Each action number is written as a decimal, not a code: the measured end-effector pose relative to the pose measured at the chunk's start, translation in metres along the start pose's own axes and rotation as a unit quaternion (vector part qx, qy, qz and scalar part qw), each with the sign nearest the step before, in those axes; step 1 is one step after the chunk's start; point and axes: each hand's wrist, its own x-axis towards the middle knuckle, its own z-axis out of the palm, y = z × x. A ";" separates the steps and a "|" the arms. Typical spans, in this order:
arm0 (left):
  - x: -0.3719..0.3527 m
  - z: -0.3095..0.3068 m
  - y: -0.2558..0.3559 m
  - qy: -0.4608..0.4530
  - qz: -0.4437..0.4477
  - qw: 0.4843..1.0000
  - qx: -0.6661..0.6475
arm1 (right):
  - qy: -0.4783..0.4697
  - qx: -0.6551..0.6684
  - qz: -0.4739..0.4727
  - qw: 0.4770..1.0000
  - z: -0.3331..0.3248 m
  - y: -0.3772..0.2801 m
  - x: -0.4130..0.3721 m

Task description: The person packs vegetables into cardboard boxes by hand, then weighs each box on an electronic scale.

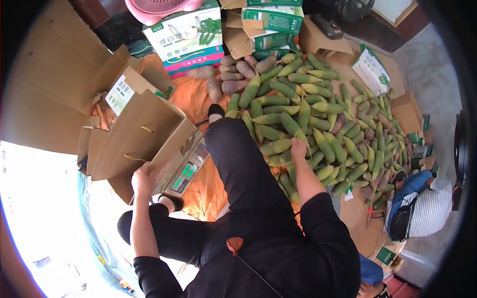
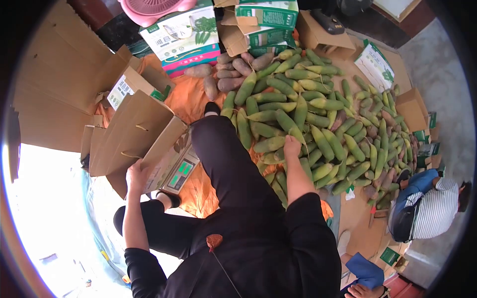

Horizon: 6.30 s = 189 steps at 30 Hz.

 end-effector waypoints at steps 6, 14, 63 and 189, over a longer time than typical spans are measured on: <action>0.000 0.002 -0.004 0.003 0.002 0.999 0.053 | -0.113 0.139 0.153 0.972 -0.012 -0.129 -0.048; 0.004 0.001 -0.005 0.005 0.011 0.998 0.056 | -0.197 0.168 -0.111 0.960 -0.048 -0.297 -0.080; -0.005 0.006 0.009 0.013 0.040 0.998 -0.056 | -0.015 -0.159 0.066 0.985 -0.098 -0.054 0.004; -0.007 0.010 0.001 -0.022 -0.009 0.996 0.085 | -0.425 0.260 -0.326 0.803 0.073 -0.447 -0.213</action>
